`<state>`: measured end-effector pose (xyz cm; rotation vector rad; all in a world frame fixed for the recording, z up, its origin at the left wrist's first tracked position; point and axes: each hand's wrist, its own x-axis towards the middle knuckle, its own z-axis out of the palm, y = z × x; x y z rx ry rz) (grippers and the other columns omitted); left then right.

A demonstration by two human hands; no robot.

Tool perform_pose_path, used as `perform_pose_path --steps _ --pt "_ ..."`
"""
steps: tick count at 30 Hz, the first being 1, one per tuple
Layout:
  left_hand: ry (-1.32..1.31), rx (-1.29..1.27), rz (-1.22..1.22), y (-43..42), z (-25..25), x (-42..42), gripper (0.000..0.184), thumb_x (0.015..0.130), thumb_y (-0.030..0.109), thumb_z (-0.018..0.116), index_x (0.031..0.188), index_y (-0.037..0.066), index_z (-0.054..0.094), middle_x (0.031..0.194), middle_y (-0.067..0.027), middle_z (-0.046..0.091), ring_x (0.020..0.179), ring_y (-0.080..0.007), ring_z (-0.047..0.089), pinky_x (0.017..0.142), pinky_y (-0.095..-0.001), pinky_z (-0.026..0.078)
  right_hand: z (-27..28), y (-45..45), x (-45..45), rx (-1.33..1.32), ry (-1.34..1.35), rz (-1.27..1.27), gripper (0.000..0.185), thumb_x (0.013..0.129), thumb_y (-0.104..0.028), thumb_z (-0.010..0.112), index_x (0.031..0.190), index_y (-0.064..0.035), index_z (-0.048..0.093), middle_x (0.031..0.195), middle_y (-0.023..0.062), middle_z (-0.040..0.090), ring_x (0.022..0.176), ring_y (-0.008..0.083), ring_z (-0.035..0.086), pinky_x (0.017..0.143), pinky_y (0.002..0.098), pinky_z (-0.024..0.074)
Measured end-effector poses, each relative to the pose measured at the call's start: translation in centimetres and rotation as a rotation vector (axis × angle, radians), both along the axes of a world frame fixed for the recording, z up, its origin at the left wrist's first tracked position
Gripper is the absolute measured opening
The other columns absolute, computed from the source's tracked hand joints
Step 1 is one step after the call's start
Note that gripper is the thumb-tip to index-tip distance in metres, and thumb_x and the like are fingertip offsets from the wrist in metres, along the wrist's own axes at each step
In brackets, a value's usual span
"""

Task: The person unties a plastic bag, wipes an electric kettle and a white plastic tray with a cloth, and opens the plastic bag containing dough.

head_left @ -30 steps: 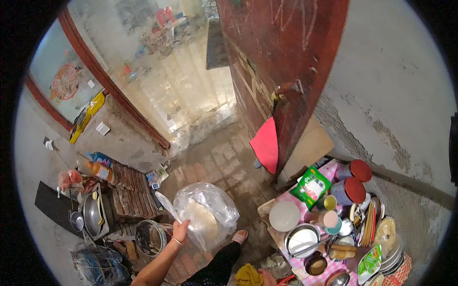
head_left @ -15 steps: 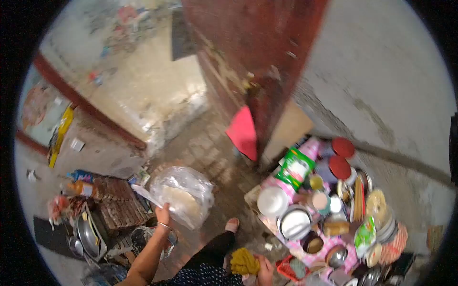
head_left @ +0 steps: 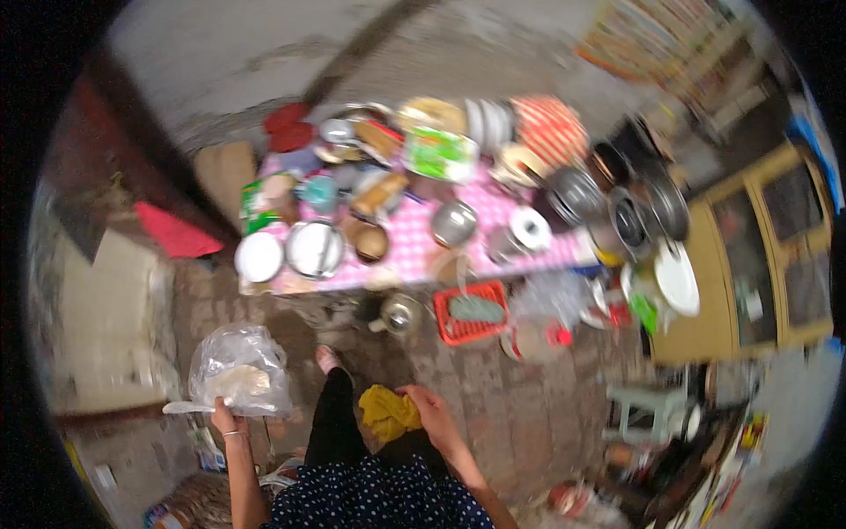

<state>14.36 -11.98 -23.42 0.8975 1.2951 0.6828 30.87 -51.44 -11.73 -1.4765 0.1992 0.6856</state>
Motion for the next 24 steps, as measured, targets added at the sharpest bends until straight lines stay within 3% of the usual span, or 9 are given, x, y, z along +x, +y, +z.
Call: perform_pose_path --steps 2,3,6,9,10,13,17,20,24 --pt "0.036 -0.053 0.020 -4.0 3.6 -0.2 0.035 0.077 0.016 0.050 0.104 -0.006 0.046 0.093 -0.0117 0.054 0.079 -0.0229 0.056 0.066 -0.0371 0.048 2.3 -7.6 -3.4 0.043 0.244 -0.202 0.031 0.087 -0.028 0.047 0.097 -0.0016 0.059 0.090 0.0020 0.059 0.081 0.0095 0.052 0.075 0.0226 0.0388" --pt "0.012 -0.121 -0.049 -7.2 6.9 0.2 0.033 0.077 0.016 0.051 0.103 -0.005 0.047 0.091 -0.0117 0.055 0.076 -0.0241 0.057 0.064 -0.0372 0.049 4.5 -11.7 -5.3 -0.024 0.274 -0.308 0.032 0.087 -0.030 0.046 0.095 -0.0023 0.059 0.085 0.0052 0.060 0.070 0.0120 0.057 0.058 0.0236 0.0459" --pt "0.018 -0.113 -0.147 -16.9 12.4 2.1 0.033 0.077 0.016 0.051 0.103 -0.004 0.047 0.090 -0.0118 0.055 0.074 -0.0247 0.057 0.063 -0.0364 0.049 5.4 -25.5 -12.9 0.007 0.325 -0.708 0.034 0.086 -0.032 0.047 0.094 -0.0013 0.059 0.085 0.0055 0.060 0.069 0.0129 0.057 0.053 0.0231 0.0454" --pt "0.139 -0.108 -0.341 -24.7 16.9 4.0 0.032 0.078 0.016 0.049 0.104 -0.003 0.046 0.089 -0.0117 0.055 0.075 -0.0250 0.057 0.064 -0.0364 0.049 14.0 -36.7 -19.0 0.198 0.457 -1.010 0.033 0.085 -0.037 0.047 0.094 -0.0057 0.056 0.082 0.0046 0.060 0.065 0.0141 0.056 0.047 0.0250 0.0433" --pt "0.132 -0.145 -0.446 -22.5 14.2 4.7 0.032 0.079 0.015 0.049 0.104 -0.003 0.046 0.090 -0.0118 0.055 0.076 -0.0253 0.057 0.064 -0.0365 0.049 13.2 -34.6 -22.0 0.281 0.445 -1.177 0.032 0.084 -0.039 0.046 0.094 -0.0099 0.055 0.082 0.0037 0.060 0.063 0.0147 0.056 0.045 0.0253 0.0422" --pt "0.047 -0.243 -0.590 -31.1 14.6 9.3 0.034 0.080 0.015 0.048 0.106 -0.006 0.043 0.091 -0.0117 0.054 0.080 -0.0256 0.056 0.068 -0.0379 0.048 11.4 -37.3 -27.4 0.328 0.404 -1.630 0.034 0.085 -0.041 0.042 0.094 -0.0101 0.053 0.082 0.0050 0.060 0.058 0.0173 0.055 0.041 0.0235 0.0404" --pt "-0.024 -0.277 -0.835 -41.3 15.1 13.7 0.033 0.077 0.010 0.048 0.106 -0.006 0.044 0.094 -0.0114 0.054 0.081 -0.0246 0.056 0.071 -0.0379 0.047 10.3 -41.7 -30.7 0.584 0.373 -1.658 0.038 0.084 -0.046 0.039 0.096 -0.0137 0.054 0.090 0.0011 0.060 0.073 0.0171 0.055 0.051 0.0255 0.0426" --pt "-0.033 -0.266 -0.937 -48.1 15.6 17.0 0.033 0.075 0.008 0.049 0.105 -0.006 0.045 0.093 -0.0111 0.054 0.079 -0.0237 0.056 0.070 -0.0364 0.047 9.4 -42.6 -28.2 0.637 0.381 -1.796 0.042 0.083 -0.049 0.041 0.100 -0.0131 0.053 0.094 0.0021 0.057 0.070 0.0157 0.052 0.052 0.0240 0.0430" --pt "-0.132 -0.344 -1.051 -56.9 15.8 21.2 0.032 0.073 0.007 0.049 0.102 -0.005 0.046 0.090 -0.0101 0.054 0.078 -0.0217 0.056 0.069 -0.0339 0.047 10.4 -46.1 -23.1 0.621 0.356 -1.695 0.043 0.083 -0.049 0.041 0.103 -0.0133 0.053 0.098 0.0020 0.057 0.078 0.0165 0.053 0.057 0.0258 0.0440"
